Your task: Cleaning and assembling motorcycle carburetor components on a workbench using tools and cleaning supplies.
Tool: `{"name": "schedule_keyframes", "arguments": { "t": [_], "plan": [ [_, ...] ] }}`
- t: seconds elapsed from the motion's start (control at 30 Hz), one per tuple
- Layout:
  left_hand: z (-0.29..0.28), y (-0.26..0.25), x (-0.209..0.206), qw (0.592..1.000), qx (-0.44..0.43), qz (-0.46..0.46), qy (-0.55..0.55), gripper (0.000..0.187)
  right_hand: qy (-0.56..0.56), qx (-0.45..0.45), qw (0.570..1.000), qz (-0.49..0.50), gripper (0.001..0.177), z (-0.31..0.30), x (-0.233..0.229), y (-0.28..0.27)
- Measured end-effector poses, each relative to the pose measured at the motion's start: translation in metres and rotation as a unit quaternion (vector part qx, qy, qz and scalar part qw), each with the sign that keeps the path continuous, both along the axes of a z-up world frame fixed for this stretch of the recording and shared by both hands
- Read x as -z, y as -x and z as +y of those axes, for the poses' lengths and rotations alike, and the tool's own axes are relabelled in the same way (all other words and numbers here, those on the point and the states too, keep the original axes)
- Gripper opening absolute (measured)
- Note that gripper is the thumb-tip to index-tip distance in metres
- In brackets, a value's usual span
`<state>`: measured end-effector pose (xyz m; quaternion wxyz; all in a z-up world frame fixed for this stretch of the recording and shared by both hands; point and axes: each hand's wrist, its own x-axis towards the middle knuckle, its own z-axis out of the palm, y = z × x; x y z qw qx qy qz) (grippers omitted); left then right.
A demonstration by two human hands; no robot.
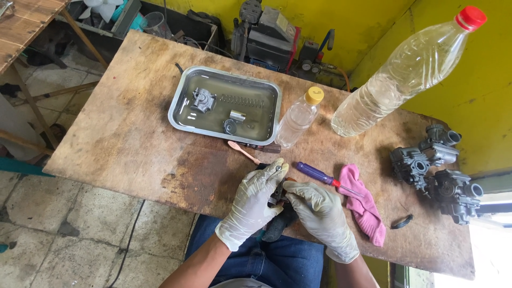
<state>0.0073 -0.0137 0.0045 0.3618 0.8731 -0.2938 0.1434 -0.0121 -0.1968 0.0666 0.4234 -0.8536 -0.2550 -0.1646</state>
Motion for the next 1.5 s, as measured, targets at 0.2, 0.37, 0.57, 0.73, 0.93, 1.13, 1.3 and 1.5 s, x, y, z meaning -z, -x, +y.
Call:
{"name": "schedule_keyframes", "arguments": {
  "t": [0.2, 0.37, 0.57, 0.73, 0.93, 1.13, 1.3, 1.5],
  "plan": [
    [0.000, -0.001, 0.003, 1.000, 0.003, 0.007, 0.029, 0.103, -0.039, 0.047, 0.998, 0.012, 0.013, -0.003, -0.005, 0.005],
    [0.002, -0.002, 0.004, 1.000, 0.001, 0.011, 0.020, 0.099, -0.288, 0.088, 0.949, 0.093, 0.020, -0.011, 0.014, 0.016],
    [0.009, -0.001, 0.002, 0.997, 0.005, 0.034, 0.074, 0.098, -0.075, 0.151, 0.942, 0.291, 0.014, -0.011, 0.007, 0.023],
    [0.013, -0.004, -0.007, 0.987, 0.006, 0.045, 0.154, 0.088, 0.043, 0.185, 0.928, 0.319, 0.022, 0.000, 0.016, 0.026],
    [0.014, -0.004, -0.006, 0.986, -0.001, 0.044, 0.160, 0.091, 0.172, 0.208, 0.941, 0.205, 0.028, -0.002, 0.058, 0.024],
    [0.016, -0.008, -0.007, 0.974, -0.001, 0.059, 0.217, 0.096, 0.160, 0.183, 0.952, 0.185, 0.020, 0.001, 0.053, 0.024],
    [0.017, -0.009, -0.012, 0.976, 0.008, 0.059, 0.211, 0.094, 0.168, 0.217, 0.930, 0.245, 0.020, -0.003, 0.053, 0.023],
    [0.018, -0.008, -0.013, 0.976, 0.003, 0.064, 0.206, 0.091, 0.085, 0.223, 0.898, 0.370, 0.065, 0.006, 0.010, 0.014]
  ]
}}
